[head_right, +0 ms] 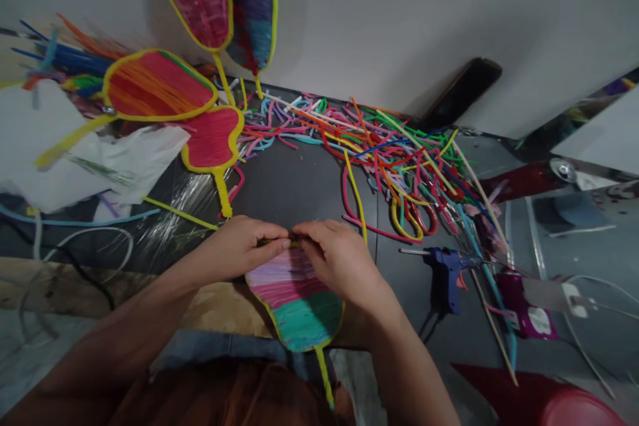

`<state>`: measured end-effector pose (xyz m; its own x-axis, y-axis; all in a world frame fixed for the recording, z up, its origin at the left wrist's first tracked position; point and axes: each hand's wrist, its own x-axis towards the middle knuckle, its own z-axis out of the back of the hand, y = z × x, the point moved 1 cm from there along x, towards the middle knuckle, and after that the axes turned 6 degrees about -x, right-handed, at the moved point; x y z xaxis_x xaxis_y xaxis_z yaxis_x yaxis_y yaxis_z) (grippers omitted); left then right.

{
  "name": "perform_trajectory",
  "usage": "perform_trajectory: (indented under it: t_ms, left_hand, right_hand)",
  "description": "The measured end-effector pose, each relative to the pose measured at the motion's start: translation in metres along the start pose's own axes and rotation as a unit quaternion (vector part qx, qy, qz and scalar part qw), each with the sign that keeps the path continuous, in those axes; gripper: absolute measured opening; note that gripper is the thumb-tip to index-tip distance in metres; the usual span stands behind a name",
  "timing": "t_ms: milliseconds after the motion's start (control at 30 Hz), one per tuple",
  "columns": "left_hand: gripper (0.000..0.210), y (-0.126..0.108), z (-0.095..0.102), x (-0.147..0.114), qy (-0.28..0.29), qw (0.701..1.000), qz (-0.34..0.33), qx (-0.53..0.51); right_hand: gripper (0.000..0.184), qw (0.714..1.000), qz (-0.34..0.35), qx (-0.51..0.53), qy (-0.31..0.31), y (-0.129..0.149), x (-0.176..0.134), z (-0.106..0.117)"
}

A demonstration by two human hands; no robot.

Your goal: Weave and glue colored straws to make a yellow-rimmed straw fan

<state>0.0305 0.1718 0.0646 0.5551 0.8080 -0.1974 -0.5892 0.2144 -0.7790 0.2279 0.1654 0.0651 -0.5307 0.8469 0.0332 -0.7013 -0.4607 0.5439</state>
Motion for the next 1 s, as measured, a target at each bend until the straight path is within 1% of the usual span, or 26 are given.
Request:
perform_trajectory:
  t_ms: [100, 200, 300, 433, 533, 633, 733, 900, 1000]
  left_hand:
    - [0.031, -0.001, -0.001, 0.002, 0.012, 1.000, 0.016, -0.011]
    - [0.034, 0.000, -0.001, 0.003, 0.040, 0.998, 0.026, -0.051]
    - [0.034, 0.002, 0.000, 0.003, 0.069, 0.993, 0.033, -0.090]
    - [0.033, 0.002, 0.001, 0.002, 0.082, 0.989, 0.042, -0.117]
    - [0.033, 0.003, 0.000, 0.002, 0.081, 0.989, 0.047, -0.116]
    - [0.032, 0.004, -0.001, 0.002, 0.074, 0.991, 0.046, -0.103]
    - [0.033, 0.003, -0.002, 0.002, 0.066, 0.993, 0.044, -0.092]
    - [0.025, 0.000, -0.002, 0.000, 0.023, 0.989, 0.065, -0.128]
    - [0.018, -0.002, -0.002, -0.003, 0.018, 0.988, 0.074, -0.137]
  right_hand:
    - [0.021, 1.000, 0.006, -0.016, -0.010, 0.001, -0.001, -0.002]
    - [0.022, 0.999, 0.023, -0.014, -0.028, 0.001, -0.003, -0.003]
    - [0.027, 0.998, 0.026, 0.023, -0.049, 0.000, -0.007, 0.000]
    - [0.031, 0.995, 0.002, 0.076, -0.061, -0.004, -0.009, 0.008]
    - [0.025, 0.996, 0.017, 0.057, -0.059, -0.005, -0.006, 0.010]
    - [0.018, 0.998, 0.049, 0.027, -0.034, -0.003, -0.003, 0.006]
    - [0.016, 0.999, 0.046, 0.019, -0.016, -0.002, -0.002, 0.003]
    - [0.017, 0.998, 0.041, 0.026, -0.031, -0.002, -0.005, 0.003]
    - [0.017, 0.997, 0.057, 0.024, -0.043, -0.001, -0.006, 0.004]
